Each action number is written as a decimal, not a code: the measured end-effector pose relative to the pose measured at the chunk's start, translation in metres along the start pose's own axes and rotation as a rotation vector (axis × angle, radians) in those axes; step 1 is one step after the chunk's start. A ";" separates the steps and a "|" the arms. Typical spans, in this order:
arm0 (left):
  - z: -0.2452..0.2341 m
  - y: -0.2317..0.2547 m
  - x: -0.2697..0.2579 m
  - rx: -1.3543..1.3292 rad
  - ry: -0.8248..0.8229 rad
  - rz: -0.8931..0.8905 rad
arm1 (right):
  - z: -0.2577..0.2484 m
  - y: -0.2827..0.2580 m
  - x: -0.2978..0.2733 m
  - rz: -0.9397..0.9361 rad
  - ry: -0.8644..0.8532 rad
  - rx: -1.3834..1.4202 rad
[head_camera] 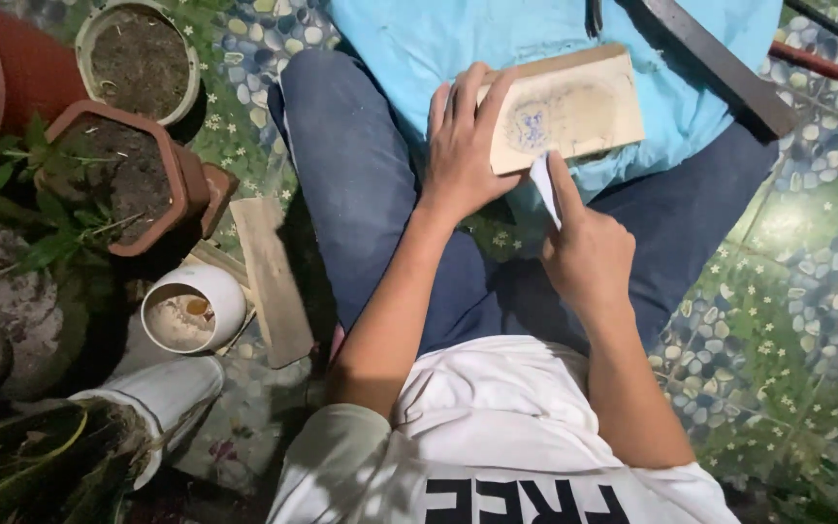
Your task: The person sands a wooden block by hand and then uses a hammer and chisel to further shape it.
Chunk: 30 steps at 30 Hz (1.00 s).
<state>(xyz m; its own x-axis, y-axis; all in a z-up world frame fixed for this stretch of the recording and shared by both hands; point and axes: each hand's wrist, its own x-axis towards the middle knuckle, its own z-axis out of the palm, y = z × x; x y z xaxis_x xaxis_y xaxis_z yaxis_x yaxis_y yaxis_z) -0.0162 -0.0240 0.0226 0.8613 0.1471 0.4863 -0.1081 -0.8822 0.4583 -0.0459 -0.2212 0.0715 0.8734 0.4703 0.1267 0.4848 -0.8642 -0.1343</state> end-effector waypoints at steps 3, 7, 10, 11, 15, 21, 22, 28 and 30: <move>-0.006 0.004 0.004 -0.014 -0.033 -0.015 | 0.007 0.000 0.002 -0.016 0.040 -0.016; -0.008 0.003 0.008 -0.015 -0.064 -0.030 | -0.001 -0.001 0.007 -0.030 -0.022 -0.036; -0.013 0.004 0.013 -0.033 -0.090 -0.045 | -0.007 -0.001 0.010 0.001 -0.078 0.021; -0.014 0.005 0.014 -0.024 -0.105 -0.046 | -0.005 -0.002 0.013 -0.025 -0.054 0.031; -0.020 0.006 0.019 -0.006 -0.179 -0.054 | -0.015 -0.002 0.017 -0.032 -0.148 0.013; -0.011 -0.002 0.021 0.016 -0.223 -0.039 | -0.016 0.002 0.027 -0.068 -0.143 0.099; -0.015 0.003 0.015 0.005 -0.252 -0.043 | -0.022 0.001 0.019 -0.049 -0.166 0.104; -0.006 -0.003 0.021 -0.070 -0.012 0.011 | -0.027 -0.006 0.024 -0.057 -0.085 0.126; -0.006 0.000 0.034 -0.040 0.010 0.033 | -0.027 -0.007 0.032 -0.040 -0.112 0.312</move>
<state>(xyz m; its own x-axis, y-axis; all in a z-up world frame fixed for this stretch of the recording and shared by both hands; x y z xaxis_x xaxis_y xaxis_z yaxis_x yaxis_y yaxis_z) 0.0103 -0.0167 0.0436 0.8521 0.1228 0.5088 -0.1565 -0.8679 0.4715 -0.0228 -0.2053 0.1026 0.8448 0.5343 0.0309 0.4942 -0.7568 -0.4278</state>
